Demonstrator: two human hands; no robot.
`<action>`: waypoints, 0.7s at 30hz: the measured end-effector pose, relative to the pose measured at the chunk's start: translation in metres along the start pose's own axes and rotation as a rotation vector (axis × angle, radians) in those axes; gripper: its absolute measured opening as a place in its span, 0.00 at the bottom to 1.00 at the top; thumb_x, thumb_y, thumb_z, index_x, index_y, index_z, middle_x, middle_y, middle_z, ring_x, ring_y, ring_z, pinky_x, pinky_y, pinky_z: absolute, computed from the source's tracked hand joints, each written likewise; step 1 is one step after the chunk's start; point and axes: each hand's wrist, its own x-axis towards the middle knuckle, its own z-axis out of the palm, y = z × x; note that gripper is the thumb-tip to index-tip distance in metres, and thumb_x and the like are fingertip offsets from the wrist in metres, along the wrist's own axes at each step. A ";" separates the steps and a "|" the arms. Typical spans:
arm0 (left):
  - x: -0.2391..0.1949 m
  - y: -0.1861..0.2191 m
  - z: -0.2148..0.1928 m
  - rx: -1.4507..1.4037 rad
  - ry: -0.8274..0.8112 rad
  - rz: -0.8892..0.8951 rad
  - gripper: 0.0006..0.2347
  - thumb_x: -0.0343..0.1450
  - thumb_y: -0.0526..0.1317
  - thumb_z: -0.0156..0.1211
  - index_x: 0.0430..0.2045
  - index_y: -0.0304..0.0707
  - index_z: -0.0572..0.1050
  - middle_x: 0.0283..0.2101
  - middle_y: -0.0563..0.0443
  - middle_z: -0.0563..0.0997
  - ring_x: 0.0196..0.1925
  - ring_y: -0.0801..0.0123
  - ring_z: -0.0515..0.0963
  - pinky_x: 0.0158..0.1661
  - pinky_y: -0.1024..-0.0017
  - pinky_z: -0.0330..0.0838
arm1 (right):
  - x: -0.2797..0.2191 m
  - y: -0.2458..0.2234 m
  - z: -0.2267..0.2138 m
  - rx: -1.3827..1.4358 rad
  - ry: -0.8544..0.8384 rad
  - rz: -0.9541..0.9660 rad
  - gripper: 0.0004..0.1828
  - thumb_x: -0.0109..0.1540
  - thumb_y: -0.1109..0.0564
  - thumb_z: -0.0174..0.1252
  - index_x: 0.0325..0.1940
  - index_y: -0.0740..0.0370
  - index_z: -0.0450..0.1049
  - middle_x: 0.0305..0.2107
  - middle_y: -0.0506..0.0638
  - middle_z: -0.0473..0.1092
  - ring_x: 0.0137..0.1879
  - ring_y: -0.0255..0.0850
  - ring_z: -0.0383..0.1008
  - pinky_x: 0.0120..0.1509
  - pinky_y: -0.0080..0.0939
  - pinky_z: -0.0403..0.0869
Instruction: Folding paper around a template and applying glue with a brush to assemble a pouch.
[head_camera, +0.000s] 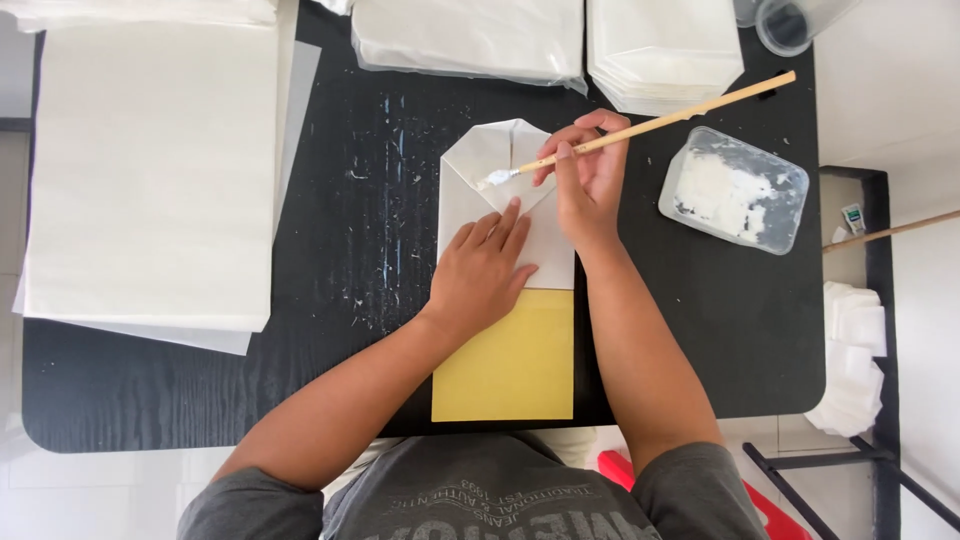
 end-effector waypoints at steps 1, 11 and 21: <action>0.001 0.000 -0.001 -0.006 -0.001 -0.007 0.26 0.73 0.53 0.60 0.60 0.36 0.68 0.68 0.40 0.71 0.60 0.55 0.75 0.53 0.62 0.72 | 0.001 0.000 0.000 -0.003 -0.006 0.007 0.10 0.73 0.57 0.48 0.54 0.54 0.54 0.32 0.53 0.68 0.29 0.42 0.67 0.39 0.39 0.74; -0.002 0.003 -0.001 -0.017 0.066 0.022 0.25 0.72 0.53 0.63 0.58 0.36 0.72 0.65 0.39 0.75 0.60 0.57 0.78 0.55 0.64 0.72 | -0.002 0.007 0.001 -0.018 -0.036 0.006 0.11 0.73 0.61 0.47 0.55 0.55 0.53 0.33 0.54 0.68 0.33 0.41 0.66 0.39 0.39 0.76; -0.002 0.002 0.002 0.018 0.030 0.029 0.24 0.72 0.54 0.63 0.56 0.38 0.73 0.66 0.39 0.73 0.62 0.57 0.77 0.56 0.64 0.71 | 0.000 0.004 0.000 -0.050 0.023 -0.049 0.08 0.73 0.61 0.46 0.53 0.56 0.54 0.30 0.55 0.66 0.29 0.41 0.64 0.35 0.38 0.72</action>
